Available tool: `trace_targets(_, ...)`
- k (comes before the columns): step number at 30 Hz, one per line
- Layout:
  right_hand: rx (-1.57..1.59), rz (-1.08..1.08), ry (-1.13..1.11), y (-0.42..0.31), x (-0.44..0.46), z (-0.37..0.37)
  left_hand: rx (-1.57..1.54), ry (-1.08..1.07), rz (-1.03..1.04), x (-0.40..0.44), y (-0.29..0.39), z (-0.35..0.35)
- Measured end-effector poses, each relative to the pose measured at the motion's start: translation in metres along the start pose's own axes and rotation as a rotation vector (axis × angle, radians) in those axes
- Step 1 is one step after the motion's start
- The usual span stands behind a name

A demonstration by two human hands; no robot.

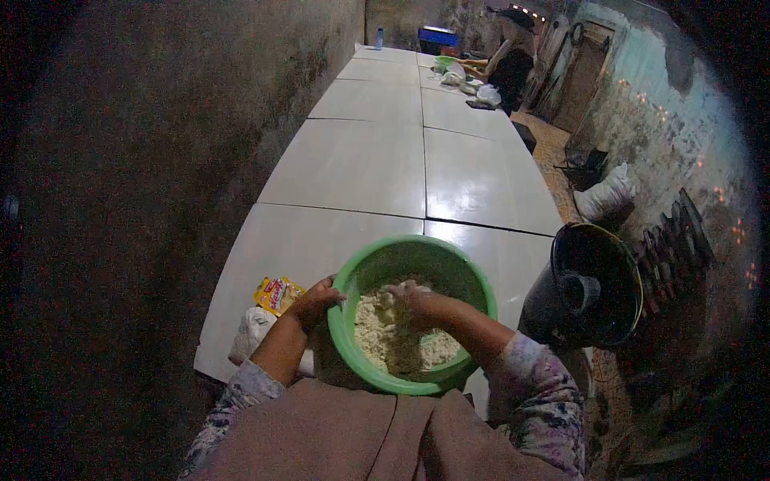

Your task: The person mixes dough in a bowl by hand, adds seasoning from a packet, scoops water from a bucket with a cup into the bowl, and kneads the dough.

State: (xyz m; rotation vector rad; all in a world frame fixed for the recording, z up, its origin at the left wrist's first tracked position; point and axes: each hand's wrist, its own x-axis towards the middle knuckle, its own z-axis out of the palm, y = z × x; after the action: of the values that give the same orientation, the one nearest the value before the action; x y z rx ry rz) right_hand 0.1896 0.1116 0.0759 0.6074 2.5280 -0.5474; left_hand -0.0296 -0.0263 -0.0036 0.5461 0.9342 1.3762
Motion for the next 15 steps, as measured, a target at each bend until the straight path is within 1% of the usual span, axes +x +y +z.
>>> trace_targets(1,-0.027,-0.14,-0.119,-0.007,0.028,0.019,0.005,0.0,-0.006,-0.003,0.002,0.002)
trace_targets(2,-0.049,-0.16,-0.087,-0.041,-0.007,0.003,0.036,-0.005,-0.024,-0.007,0.009,0.007)
trace_targets(4,-0.22,-0.288,0.026,-0.06,-0.012,0.025,0.071,-0.009,-0.041,-0.01,0.013,0.008)
trace_targets(5,-0.217,-0.291,0.027,-0.058,-0.01,0.038,0.062,-0.007,-0.043,-0.009,0.01,0.006)
trace_targets(7,-0.038,-0.308,0.141,-0.051,-0.008,0.05,0.048,-0.004,-0.042,-0.012,0.011,0.009)
trace_targets(8,-0.044,-0.309,0.138,-0.045,-0.006,0.052,0.066,-0.014,-0.038,-0.011,0.013,0.01)
trace_targets(10,-0.304,-0.247,0.109,-0.044,-0.014,0.033,0.076,-0.024,-0.023,-0.01,0.014,0.011)
trace_targets(11,-0.268,-0.309,0.279,-0.031,-0.015,0.033,0.078,-0.03,-0.02,-0.008,0.012,0.007)
trace_targets(12,-0.274,-0.311,0.277,-0.022,-0.019,0.029,0.081,-0.036,-0.019,-0.007,0.01,0.005)
trace_targets(14,-0.158,-0.165,0.348,-0.009,-0.024,0.013,0.09,-0.035,-0.012,-0.005,0.009,0.004)
trace_targets(15,-0.16,-0.168,0.344,-0.006,-0.028,0.008,0.105,-0.035,-0.015,-0.005,0.008,0.004)
